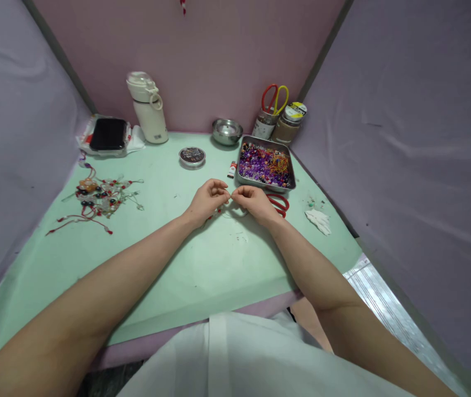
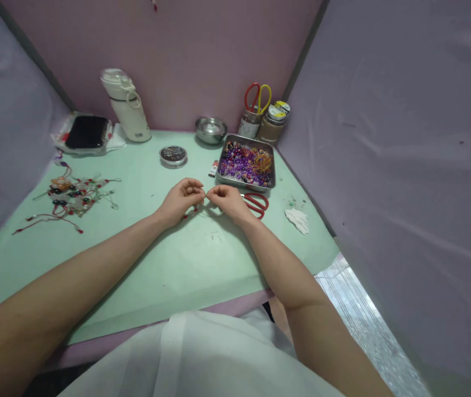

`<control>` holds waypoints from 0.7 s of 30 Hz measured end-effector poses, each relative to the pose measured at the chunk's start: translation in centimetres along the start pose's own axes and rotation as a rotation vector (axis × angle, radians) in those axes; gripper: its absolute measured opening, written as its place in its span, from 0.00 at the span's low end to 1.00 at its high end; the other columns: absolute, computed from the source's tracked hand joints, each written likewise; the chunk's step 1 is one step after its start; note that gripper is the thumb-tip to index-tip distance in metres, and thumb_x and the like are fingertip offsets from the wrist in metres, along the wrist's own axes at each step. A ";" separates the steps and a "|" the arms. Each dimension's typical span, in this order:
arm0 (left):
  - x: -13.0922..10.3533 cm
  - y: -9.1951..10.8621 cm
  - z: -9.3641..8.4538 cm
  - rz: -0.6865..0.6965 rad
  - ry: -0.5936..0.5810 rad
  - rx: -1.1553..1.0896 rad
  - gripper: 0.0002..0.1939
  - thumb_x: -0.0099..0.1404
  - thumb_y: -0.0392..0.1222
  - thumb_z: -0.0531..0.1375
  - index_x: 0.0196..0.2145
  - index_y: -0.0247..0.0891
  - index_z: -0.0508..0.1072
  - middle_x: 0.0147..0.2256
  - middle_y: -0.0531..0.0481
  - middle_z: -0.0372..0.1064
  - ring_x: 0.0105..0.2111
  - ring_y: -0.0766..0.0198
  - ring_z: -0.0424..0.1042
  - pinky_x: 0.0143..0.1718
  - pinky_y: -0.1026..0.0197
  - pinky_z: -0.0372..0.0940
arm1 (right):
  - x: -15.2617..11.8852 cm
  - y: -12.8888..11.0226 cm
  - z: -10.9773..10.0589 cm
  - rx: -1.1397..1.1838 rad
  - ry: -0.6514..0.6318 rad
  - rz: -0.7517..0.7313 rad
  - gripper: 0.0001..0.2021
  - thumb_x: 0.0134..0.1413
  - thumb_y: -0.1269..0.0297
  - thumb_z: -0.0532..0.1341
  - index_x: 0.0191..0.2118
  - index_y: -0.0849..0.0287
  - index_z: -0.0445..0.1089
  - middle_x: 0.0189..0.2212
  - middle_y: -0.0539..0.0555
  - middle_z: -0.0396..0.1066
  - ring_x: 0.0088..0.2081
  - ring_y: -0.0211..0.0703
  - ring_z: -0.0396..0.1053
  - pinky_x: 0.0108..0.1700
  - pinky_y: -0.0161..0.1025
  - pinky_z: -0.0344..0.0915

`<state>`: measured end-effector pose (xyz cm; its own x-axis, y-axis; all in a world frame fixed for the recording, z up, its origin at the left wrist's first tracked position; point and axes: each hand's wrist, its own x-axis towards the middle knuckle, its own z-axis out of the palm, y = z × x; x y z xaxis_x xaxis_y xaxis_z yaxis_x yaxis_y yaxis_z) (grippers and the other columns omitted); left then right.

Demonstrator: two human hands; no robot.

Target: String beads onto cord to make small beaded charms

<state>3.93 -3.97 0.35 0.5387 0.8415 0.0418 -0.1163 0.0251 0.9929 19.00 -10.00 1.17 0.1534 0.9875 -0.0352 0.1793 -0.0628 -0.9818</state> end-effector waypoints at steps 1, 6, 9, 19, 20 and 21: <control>0.0 -0.1 0.0 0.009 -0.001 -0.002 0.12 0.54 0.32 0.62 0.37 0.36 0.65 0.28 0.54 0.69 0.27 0.70 0.68 0.31 0.65 0.61 | 0.0 0.0 0.0 0.000 -0.002 0.001 0.11 0.45 0.56 0.63 0.28 0.59 0.68 0.21 0.45 0.60 0.23 0.32 0.52 0.27 0.35 0.50; 0.0 -0.2 0.0 0.039 -0.004 0.002 0.12 0.54 0.33 0.62 0.37 0.37 0.66 0.29 0.54 0.69 0.29 0.70 0.68 0.32 0.65 0.60 | 0.0 0.0 0.0 0.003 0.003 0.013 0.11 0.45 0.56 0.63 0.27 0.59 0.67 0.21 0.45 0.60 0.22 0.32 0.52 0.26 0.35 0.51; 0.0 -0.1 0.0 0.040 -0.008 -0.005 0.12 0.54 0.32 0.62 0.36 0.37 0.66 0.29 0.54 0.69 0.30 0.70 0.68 0.35 0.64 0.61 | 0.0 0.0 0.0 0.004 0.003 0.002 0.10 0.45 0.57 0.63 0.27 0.59 0.67 0.21 0.45 0.60 0.22 0.32 0.52 0.26 0.35 0.51; 0.1 0.2 -0.2 -0.010 0.010 -0.024 0.09 0.57 0.35 0.61 0.36 0.37 0.67 0.25 0.55 0.68 0.27 0.68 0.71 0.32 0.63 0.64 | -0.1 0.1 -0.1 -0.006 -0.025 -0.018 0.10 0.46 0.56 0.63 0.28 0.58 0.67 0.22 0.45 0.61 0.23 0.32 0.53 0.27 0.35 0.53; 0.1 0.1 -0.2 -0.013 0.007 -0.032 0.09 0.57 0.35 0.62 0.36 0.37 0.67 0.25 0.55 0.68 0.27 0.68 0.71 0.32 0.63 0.64 | -0.1 0.1 -0.1 -0.009 -0.024 -0.019 0.10 0.46 0.56 0.63 0.28 0.58 0.67 0.22 0.45 0.61 0.23 0.32 0.53 0.27 0.35 0.53; 0.1 0.1 -0.2 -0.013 0.000 -0.035 0.08 0.57 0.35 0.62 0.36 0.36 0.67 0.25 0.55 0.69 0.27 0.68 0.71 0.32 0.63 0.64 | -0.1 0.0 -0.1 -0.012 -0.021 -0.020 0.10 0.46 0.56 0.63 0.28 0.58 0.67 0.22 0.46 0.61 0.23 0.32 0.53 0.27 0.35 0.53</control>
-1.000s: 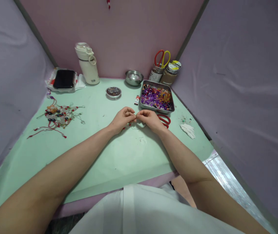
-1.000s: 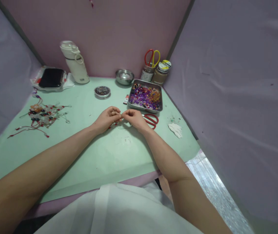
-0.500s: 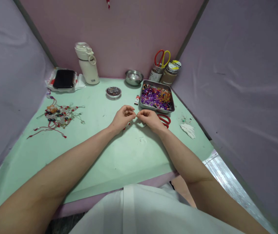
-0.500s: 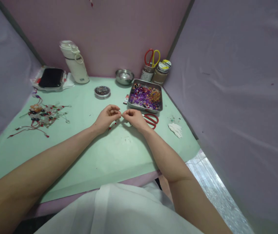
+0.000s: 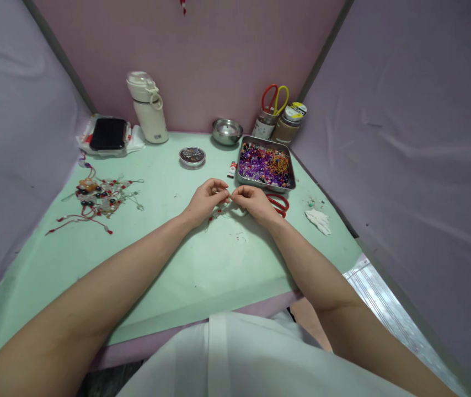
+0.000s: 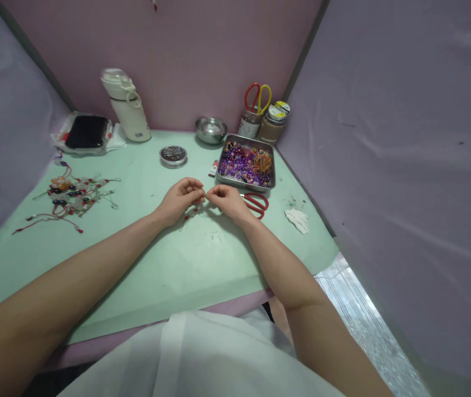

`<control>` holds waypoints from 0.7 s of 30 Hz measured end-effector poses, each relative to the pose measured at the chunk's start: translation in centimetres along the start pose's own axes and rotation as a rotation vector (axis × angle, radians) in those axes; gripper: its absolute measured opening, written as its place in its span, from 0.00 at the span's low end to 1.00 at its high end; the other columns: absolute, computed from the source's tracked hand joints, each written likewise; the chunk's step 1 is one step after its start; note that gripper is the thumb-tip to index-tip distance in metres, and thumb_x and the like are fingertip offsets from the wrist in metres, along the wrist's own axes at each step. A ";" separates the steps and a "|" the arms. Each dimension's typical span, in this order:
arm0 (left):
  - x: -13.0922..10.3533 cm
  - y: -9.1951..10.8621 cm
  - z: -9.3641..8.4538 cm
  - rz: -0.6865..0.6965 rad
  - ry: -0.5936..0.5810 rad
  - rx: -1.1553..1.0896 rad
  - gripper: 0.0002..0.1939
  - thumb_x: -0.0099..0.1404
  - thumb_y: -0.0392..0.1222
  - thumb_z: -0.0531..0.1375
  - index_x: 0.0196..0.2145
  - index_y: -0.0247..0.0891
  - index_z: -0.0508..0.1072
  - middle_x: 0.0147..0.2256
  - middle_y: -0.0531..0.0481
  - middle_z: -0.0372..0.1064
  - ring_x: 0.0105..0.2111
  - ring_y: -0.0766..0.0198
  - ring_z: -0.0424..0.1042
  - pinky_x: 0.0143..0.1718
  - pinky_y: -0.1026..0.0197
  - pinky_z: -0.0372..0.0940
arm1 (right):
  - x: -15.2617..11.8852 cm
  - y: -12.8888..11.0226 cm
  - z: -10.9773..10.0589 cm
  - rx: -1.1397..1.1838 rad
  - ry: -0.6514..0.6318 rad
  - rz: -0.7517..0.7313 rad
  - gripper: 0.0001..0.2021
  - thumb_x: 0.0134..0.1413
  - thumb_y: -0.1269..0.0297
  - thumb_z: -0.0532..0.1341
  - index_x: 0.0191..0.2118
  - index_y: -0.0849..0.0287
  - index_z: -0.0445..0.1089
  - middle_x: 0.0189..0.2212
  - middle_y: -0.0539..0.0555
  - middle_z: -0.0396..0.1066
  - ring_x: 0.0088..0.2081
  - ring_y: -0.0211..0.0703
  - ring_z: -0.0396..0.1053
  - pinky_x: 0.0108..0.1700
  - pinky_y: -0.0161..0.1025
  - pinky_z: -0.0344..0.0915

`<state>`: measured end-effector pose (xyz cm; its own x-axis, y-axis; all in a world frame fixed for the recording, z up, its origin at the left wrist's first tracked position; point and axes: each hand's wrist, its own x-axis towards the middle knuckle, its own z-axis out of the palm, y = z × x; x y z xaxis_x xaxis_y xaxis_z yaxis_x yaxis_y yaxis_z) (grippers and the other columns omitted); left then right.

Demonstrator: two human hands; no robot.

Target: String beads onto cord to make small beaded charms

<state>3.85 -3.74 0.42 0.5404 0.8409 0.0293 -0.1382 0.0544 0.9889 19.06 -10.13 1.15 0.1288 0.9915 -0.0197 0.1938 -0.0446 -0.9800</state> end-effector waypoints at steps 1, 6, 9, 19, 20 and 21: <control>0.0 -0.1 0.0 0.002 -0.010 0.002 0.08 0.57 0.35 0.62 0.35 0.36 0.68 0.26 0.54 0.69 0.27 0.68 0.71 0.32 0.63 0.64 | 0.0 0.0 0.0 -0.003 0.003 -0.001 0.10 0.46 0.56 0.62 0.28 0.58 0.67 0.22 0.46 0.61 0.23 0.32 0.53 0.27 0.35 0.53; 0.2 -0.2 0.0 -0.037 -0.029 -0.012 0.06 0.57 0.36 0.62 0.34 0.36 0.70 0.27 0.52 0.70 0.28 0.68 0.72 0.33 0.63 0.64 | 0.1 0.0 0.1 -0.041 0.049 -0.020 0.09 0.46 0.57 0.62 0.27 0.58 0.68 0.24 0.48 0.65 0.24 0.34 0.56 0.27 0.35 0.54; 0.2 0.0 0.1 -0.089 -0.046 -0.023 0.05 0.57 0.38 0.62 0.33 0.36 0.71 0.29 0.50 0.72 0.30 0.67 0.72 0.33 0.63 0.64 | 0.3 0.2 0.0 -0.076 0.081 -0.052 0.09 0.46 0.57 0.62 0.27 0.57 0.68 0.26 0.49 0.68 0.26 0.36 0.59 0.29 0.36 0.56; -0.1 0.8 0.0 -0.173 -0.099 0.135 0.05 0.59 0.39 0.61 0.29 0.35 0.74 0.26 0.47 0.71 0.20 0.70 0.62 0.21 0.64 0.55 | 0.6 0.7 0.0 -0.115 0.114 -0.130 0.05 0.47 0.62 0.61 0.28 0.58 0.69 0.27 0.49 0.69 0.30 0.38 0.63 0.35 0.38 0.60; -0.2 0.8 0.0 -0.156 -0.089 0.148 0.04 0.58 0.38 0.62 0.29 0.35 0.74 0.26 0.48 0.71 0.20 0.70 0.62 0.22 0.64 0.55 | 0.6 0.7 0.0 -0.118 0.114 -0.128 0.05 0.47 0.62 0.61 0.28 0.58 0.69 0.27 0.49 0.70 0.30 0.38 0.63 0.35 0.37 0.60; -0.2 0.8 0.0 -0.135 -0.076 0.161 0.03 0.57 0.38 0.62 0.29 0.35 0.74 0.27 0.48 0.72 0.21 0.70 0.63 0.23 0.64 0.56 | 0.6 0.7 0.0 -0.121 0.116 -0.122 0.05 0.47 0.62 0.61 0.28 0.58 0.69 0.27 0.49 0.70 0.30 0.38 0.63 0.35 0.37 0.60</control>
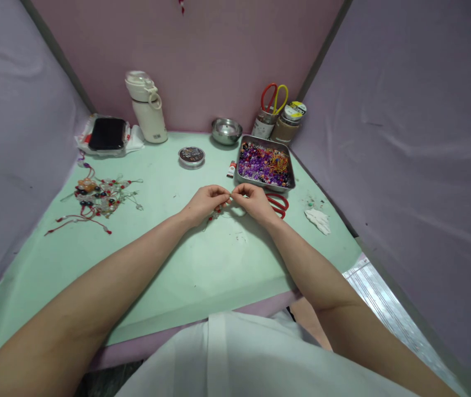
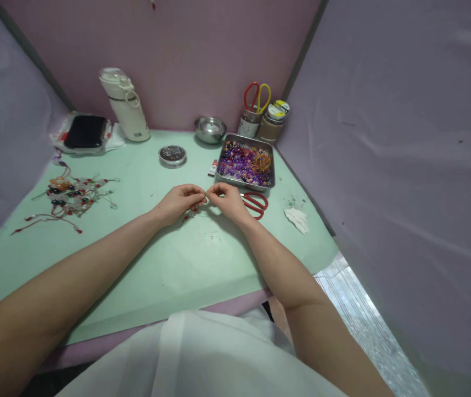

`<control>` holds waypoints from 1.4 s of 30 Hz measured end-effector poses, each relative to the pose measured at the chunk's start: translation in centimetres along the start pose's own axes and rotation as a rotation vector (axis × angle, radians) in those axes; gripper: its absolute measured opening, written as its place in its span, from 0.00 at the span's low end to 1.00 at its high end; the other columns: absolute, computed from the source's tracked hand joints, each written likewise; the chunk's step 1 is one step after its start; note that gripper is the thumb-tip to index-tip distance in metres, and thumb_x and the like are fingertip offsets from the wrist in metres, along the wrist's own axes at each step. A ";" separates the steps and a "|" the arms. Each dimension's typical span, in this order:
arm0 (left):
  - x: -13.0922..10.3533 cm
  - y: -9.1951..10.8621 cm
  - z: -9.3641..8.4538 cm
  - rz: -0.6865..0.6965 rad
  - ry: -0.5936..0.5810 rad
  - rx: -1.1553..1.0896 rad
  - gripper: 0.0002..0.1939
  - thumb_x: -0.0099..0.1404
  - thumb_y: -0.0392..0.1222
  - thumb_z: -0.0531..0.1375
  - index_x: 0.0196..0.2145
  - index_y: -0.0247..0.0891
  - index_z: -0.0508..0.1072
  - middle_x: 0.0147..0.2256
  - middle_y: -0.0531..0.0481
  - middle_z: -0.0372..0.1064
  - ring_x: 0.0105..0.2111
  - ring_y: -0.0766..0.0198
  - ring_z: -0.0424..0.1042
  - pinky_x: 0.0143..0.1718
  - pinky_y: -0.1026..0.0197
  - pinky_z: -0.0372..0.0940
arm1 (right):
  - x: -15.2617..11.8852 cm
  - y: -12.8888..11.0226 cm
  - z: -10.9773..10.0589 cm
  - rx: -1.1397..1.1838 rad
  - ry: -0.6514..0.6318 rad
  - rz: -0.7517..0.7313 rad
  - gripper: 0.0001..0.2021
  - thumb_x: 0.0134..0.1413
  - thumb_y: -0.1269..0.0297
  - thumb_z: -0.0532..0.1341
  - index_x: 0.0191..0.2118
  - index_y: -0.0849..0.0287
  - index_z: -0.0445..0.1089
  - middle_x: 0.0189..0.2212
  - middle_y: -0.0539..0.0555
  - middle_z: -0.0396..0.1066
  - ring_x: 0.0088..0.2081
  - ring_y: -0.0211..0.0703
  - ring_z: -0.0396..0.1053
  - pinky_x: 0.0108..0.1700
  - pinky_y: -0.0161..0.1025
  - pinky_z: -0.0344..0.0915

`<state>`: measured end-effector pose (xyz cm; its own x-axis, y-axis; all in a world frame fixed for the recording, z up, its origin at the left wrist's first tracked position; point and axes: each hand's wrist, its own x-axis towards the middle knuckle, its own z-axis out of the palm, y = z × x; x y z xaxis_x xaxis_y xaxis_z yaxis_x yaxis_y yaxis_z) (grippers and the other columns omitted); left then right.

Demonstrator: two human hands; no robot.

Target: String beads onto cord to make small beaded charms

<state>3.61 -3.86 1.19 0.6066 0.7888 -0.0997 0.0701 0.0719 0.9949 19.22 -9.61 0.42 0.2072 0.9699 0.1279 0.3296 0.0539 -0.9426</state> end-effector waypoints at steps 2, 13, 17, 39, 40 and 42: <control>0.0 -0.1 0.1 0.040 0.032 0.030 0.02 0.55 0.36 0.62 0.29 0.35 0.74 0.27 0.49 0.72 0.23 0.68 0.65 0.25 0.64 0.57 | 0.0 0.0 0.0 -0.006 0.002 0.015 0.06 0.47 0.62 0.61 0.28 0.58 0.69 0.27 0.49 0.69 0.30 0.38 0.63 0.34 0.37 0.60; 0.0 -0.8 0.2 0.275 0.166 0.438 0.04 0.58 0.36 0.59 0.31 0.38 0.74 0.30 0.51 0.71 0.30 0.64 0.67 0.35 0.61 0.61 | -0.4 -0.8 0.5 -0.019 0.030 0.063 0.06 0.45 0.62 0.60 0.26 0.59 0.67 0.25 0.48 0.67 0.27 0.36 0.61 0.33 0.36 0.59; 0.0 -0.9 0.1 0.312 0.207 0.510 0.04 0.59 0.37 0.59 0.30 0.37 0.75 0.30 0.51 0.70 0.31 0.64 0.67 0.36 0.60 0.61 | -0.4 -0.8 0.5 -0.027 0.036 0.048 0.06 0.44 0.62 0.60 0.27 0.59 0.68 0.25 0.48 0.67 0.28 0.36 0.61 0.33 0.36 0.60; -0.3 -1.0 0.7 0.462 0.304 0.570 0.05 0.60 0.33 0.59 0.28 0.38 0.72 0.25 0.55 0.62 0.28 0.66 0.61 0.32 0.62 0.58 | -0.2 -0.2 1.0 0.039 0.109 0.002 0.06 0.45 0.62 0.60 0.27 0.59 0.68 0.24 0.48 0.65 0.26 0.35 0.59 0.30 0.35 0.59; -0.3 -1.0 0.7 0.449 0.307 0.564 0.04 0.60 0.34 0.59 0.28 0.38 0.72 0.25 0.55 0.63 0.28 0.66 0.61 0.33 0.62 0.58 | -0.2 -0.1 1.0 0.037 0.110 -0.007 0.06 0.45 0.62 0.61 0.27 0.59 0.68 0.24 0.48 0.65 0.27 0.35 0.60 0.31 0.35 0.59; -0.4 -1.0 0.8 0.418 0.311 0.544 0.04 0.60 0.34 0.59 0.29 0.38 0.73 0.26 0.54 0.65 0.28 0.65 0.62 0.33 0.61 0.59 | -0.1 0.0 1.0 0.033 0.108 -0.017 0.06 0.45 0.61 0.61 0.27 0.59 0.68 0.25 0.48 0.66 0.27 0.36 0.60 0.32 0.35 0.59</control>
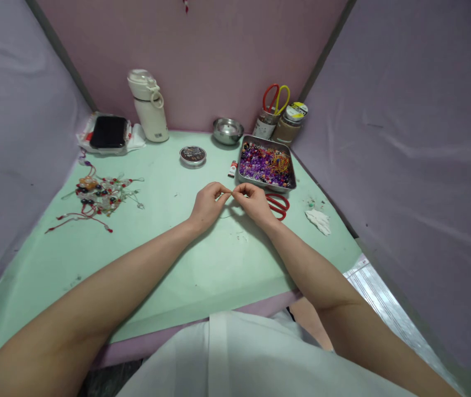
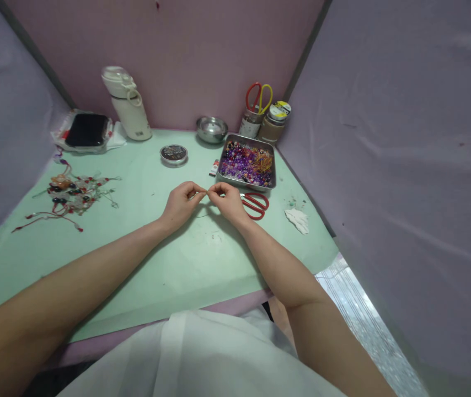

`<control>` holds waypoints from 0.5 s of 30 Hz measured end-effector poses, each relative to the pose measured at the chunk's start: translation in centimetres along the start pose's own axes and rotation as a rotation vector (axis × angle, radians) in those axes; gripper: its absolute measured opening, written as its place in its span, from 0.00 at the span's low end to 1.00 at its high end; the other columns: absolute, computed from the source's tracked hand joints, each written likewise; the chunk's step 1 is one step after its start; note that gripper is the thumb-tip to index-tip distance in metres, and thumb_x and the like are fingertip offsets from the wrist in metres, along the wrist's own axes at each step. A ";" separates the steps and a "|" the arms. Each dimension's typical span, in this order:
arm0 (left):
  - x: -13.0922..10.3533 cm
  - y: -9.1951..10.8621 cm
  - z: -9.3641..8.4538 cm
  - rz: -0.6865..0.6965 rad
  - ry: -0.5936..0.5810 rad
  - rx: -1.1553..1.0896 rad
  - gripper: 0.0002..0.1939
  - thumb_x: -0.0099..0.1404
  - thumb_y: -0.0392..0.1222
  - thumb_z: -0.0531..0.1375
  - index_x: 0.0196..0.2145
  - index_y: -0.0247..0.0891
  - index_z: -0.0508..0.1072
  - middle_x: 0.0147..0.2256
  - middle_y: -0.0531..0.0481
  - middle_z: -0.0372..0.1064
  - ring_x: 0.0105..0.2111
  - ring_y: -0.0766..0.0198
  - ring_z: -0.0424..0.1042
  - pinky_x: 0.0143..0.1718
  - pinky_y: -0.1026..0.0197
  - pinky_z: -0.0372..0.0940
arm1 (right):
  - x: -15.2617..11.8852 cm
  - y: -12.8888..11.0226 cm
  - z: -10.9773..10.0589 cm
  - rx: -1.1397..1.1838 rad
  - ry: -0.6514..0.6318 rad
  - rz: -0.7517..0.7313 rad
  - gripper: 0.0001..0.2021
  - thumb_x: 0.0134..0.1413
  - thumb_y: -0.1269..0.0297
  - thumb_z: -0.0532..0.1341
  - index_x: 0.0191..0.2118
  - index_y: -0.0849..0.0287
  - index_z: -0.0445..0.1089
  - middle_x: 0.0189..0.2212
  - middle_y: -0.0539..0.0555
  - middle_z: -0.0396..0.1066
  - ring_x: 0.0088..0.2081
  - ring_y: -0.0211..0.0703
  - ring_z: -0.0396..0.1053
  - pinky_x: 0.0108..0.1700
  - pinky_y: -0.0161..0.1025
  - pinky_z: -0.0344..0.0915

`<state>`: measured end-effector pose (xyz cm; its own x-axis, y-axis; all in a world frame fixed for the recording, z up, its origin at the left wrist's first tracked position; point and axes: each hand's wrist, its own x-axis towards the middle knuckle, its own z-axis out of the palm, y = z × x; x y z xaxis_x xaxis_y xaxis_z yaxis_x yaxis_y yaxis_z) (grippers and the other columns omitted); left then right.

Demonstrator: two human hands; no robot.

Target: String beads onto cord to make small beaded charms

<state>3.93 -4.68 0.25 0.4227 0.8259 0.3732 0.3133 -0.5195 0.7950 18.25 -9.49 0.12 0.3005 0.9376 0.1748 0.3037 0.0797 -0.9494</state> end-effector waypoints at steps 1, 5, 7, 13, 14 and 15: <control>0.0 0.0 0.0 -0.018 -0.002 -0.010 0.04 0.60 0.35 0.59 0.29 0.38 0.73 0.26 0.54 0.66 0.28 0.65 0.63 0.33 0.61 0.59 | 0.0 0.1 0.0 0.001 -0.002 -0.002 0.07 0.46 0.61 0.61 0.27 0.59 0.68 0.25 0.48 0.66 0.27 0.36 0.61 0.32 0.35 0.59; 0.0 0.0 -0.1 -0.087 -0.010 -0.055 0.03 0.59 0.36 0.60 0.29 0.38 0.75 0.25 0.54 0.68 0.28 0.65 0.64 0.33 0.61 0.59 | 0.1 0.3 -0.1 0.017 -0.011 -0.004 0.06 0.46 0.61 0.61 0.27 0.59 0.68 0.25 0.48 0.66 0.27 0.35 0.60 0.31 0.35 0.59; 0.1 -0.1 -0.1 -0.112 -0.016 -0.088 0.03 0.58 0.37 0.60 0.29 0.38 0.75 0.25 0.54 0.68 0.27 0.66 0.64 0.33 0.61 0.59 | 0.2 0.4 -0.1 0.020 -0.021 0.005 0.07 0.46 0.61 0.61 0.27 0.59 0.69 0.25 0.48 0.65 0.27 0.35 0.60 0.31 0.35 0.58; 0.4 -0.4 0.0 -0.217 -0.036 -0.221 0.05 0.56 0.41 0.62 0.28 0.37 0.76 0.20 0.57 0.62 0.23 0.67 0.59 0.29 0.62 0.57 | 0.4 0.6 -0.6 0.040 0.017 0.039 0.09 0.49 0.57 0.61 0.29 0.58 0.69 0.24 0.47 0.64 0.25 0.35 0.58 0.28 0.34 0.56; 0.5 -0.4 0.0 -0.235 -0.043 -0.232 0.05 0.55 0.41 0.62 0.28 0.37 0.76 0.18 0.58 0.59 0.22 0.68 0.58 0.28 0.62 0.56 | 0.5 0.6 -0.7 0.048 0.025 0.040 0.10 0.49 0.56 0.61 0.29 0.58 0.69 0.23 0.47 0.64 0.24 0.35 0.58 0.28 0.34 0.56; 0.5 -0.5 0.0 -0.248 -0.049 -0.240 0.05 0.55 0.42 0.63 0.28 0.37 0.76 0.17 0.59 0.55 0.21 0.68 0.56 0.26 0.62 0.54 | 0.5 0.6 -0.7 0.054 0.027 0.040 0.10 0.49 0.56 0.61 0.29 0.58 0.70 0.23 0.47 0.64 0.24 0.35 0.57 0.28 0.34 0.56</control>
<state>4.02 -4.03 0.03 0.4011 0.9059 0.1359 0.2049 -0.2333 0.9506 19.27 -9.18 -0.17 0.3362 0.9309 0.1429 0.2417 0.0613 -0.9684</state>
